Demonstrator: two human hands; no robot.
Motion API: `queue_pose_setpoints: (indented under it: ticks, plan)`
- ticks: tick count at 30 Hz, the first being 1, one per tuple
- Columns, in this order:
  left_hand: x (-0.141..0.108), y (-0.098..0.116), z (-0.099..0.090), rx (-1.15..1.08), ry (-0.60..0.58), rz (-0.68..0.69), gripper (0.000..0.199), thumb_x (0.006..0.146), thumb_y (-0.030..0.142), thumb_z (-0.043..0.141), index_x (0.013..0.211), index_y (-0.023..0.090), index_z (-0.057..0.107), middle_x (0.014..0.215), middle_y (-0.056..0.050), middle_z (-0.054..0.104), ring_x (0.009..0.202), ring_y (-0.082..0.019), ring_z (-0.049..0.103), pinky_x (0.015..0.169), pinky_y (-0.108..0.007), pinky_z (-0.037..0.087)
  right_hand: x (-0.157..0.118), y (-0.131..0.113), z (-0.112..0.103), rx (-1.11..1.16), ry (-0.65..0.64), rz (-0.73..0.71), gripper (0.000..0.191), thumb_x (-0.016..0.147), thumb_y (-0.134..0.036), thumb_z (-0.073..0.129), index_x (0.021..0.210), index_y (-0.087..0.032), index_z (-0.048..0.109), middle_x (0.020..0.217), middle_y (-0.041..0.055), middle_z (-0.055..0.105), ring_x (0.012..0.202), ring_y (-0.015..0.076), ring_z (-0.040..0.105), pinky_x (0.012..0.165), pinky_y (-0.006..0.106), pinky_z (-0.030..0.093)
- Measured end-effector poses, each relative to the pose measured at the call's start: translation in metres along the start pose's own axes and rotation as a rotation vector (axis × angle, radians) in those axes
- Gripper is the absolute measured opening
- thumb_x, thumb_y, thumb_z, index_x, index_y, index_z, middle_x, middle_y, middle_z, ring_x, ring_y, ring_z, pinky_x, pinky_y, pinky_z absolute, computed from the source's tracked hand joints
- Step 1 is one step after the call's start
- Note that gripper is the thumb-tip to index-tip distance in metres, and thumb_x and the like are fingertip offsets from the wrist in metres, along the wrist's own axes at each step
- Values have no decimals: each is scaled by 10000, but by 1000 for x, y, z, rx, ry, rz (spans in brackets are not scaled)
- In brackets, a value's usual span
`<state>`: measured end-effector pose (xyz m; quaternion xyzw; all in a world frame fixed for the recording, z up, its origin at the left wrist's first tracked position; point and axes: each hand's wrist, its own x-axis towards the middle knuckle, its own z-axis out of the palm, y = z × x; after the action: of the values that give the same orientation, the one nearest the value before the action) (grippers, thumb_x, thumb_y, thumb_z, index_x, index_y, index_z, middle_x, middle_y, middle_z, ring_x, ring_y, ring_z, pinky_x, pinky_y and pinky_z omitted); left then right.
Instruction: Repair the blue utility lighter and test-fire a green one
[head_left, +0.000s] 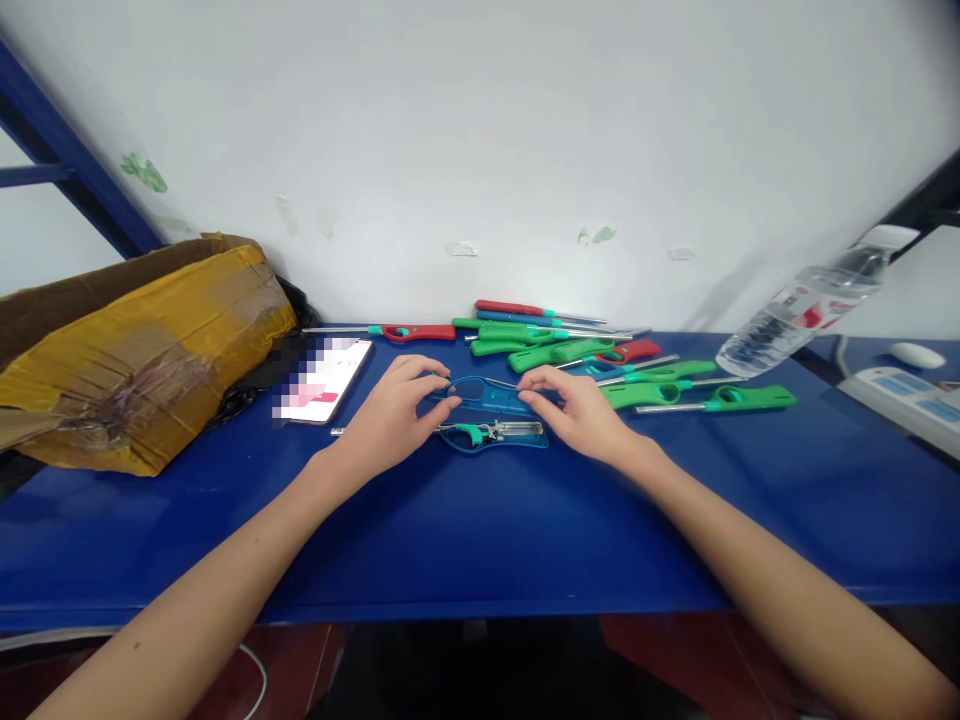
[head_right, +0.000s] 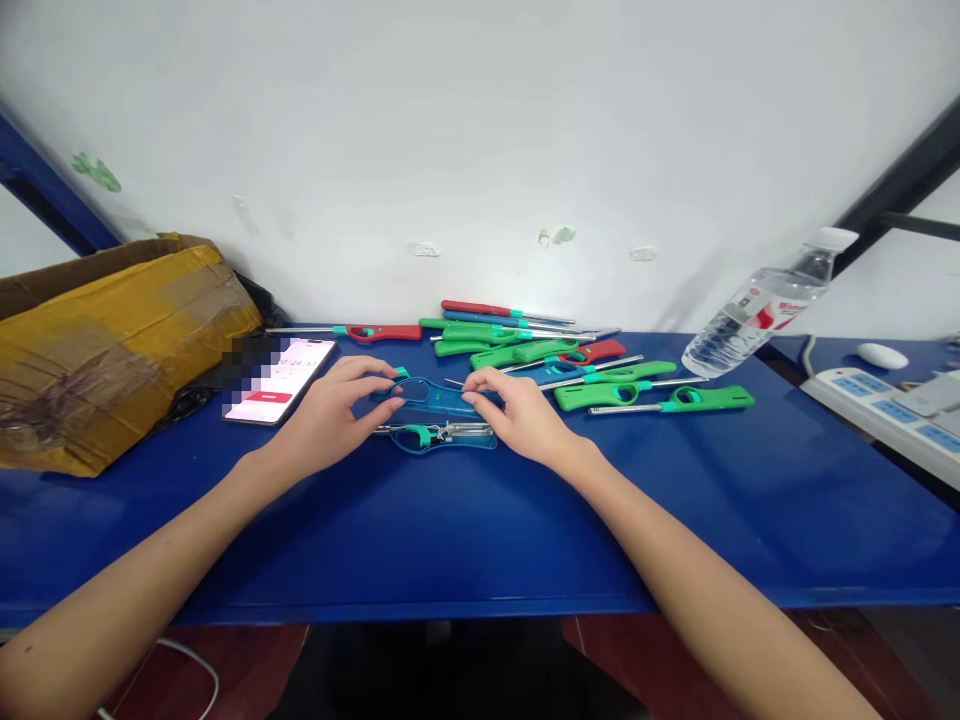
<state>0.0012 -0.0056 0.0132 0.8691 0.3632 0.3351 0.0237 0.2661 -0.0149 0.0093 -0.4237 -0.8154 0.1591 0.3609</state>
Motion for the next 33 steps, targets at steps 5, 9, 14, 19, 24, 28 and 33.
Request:
queue_pose_setpoints:
  ticks: [5, 9, 14, 19, 24, 28, 33]
  plan:
    - [0, -1, 1, -28, -14, 12, 166, 943, 300, 578, 936, 165, 676, 1065, -94, 660, 1080, -236, 568, 955, -432, 496, -2, 1, 1, 28, 7, 5, 126, 927, -294, 547, 965, -205, 628, 908, 45, 716, 819, 190, 661, 727, 289, 494]
    - [0, -1, 0, -38, -27, 26, 158, 950, 291, 571, 945, 169, 671, 1058, -91, 659, 1081, -233, 562, 958, -424, 488, -3, 2, 1, 63, 5, 23, 147, 927, -315, 551, 972, -203, 635, 920, 43, 714, 838, 193, 661, 735, 292, 492]
    - [1, 1, -1, -25, 7, 69, 142, 943, 270, 588, 932, 166, 684, 1032, -87, 659, 1069, -227, 561, 952, -410, 486, -1, 2, 1, 85, -32, 58, 255, 965, -366, 480, 941, -186, 658, 856, 31, 692, 754, 169, 613, 703, 279, 478]
    - [2, -2, 0, -3, 98, 173, 105, 913, 254, 639, 912, 175, 709, 987, -78, 667, 1029, -227, 574, 907, -411, 502, 0, 4, -1, 92, -105, 121, 325, 952, -410, 486, 991, -179, 712, 982, 63, 732, 880, 227, 660, 783, 324, 511]
    - [2, -5, 1, 3, 132, 215, 86, 901, 231, 652, 909, 175, 717, 959, -77, 677, 1014, -229, 577, 896, -420, 508, -3, 3, -5, 101, -198, 172, 396, 950, -472, 468, 1032, -207, 751, 1024, 43, 755, 949, 279, 688, 814, 370, 545]
    - [1, -3, 0, 5, 123, 208, 86, 903, 230, 646, 920, 177, 711, 960, -77, 680, 1012, -227, 579, 898, -416, 507, -4, 0, -10, 147, -238, 187, 373, 946, -441, 487, 1125, -213, 721, 1101, 46, 743, 970, 271, 689, 814, 369, 556]
    - [0, -1, -1, -16, 43, 168, 133, 910, 279, 637, 946, 167, 700, 991, -85, 665, 1010, -225, 571, 898, -403, 504, -5, 0, -12, 145, -237, 195, 353, 940, -422, 508, 1139, -216, 714, 1137, 53, 732, 996, 259, 684, 871, 372, 536]
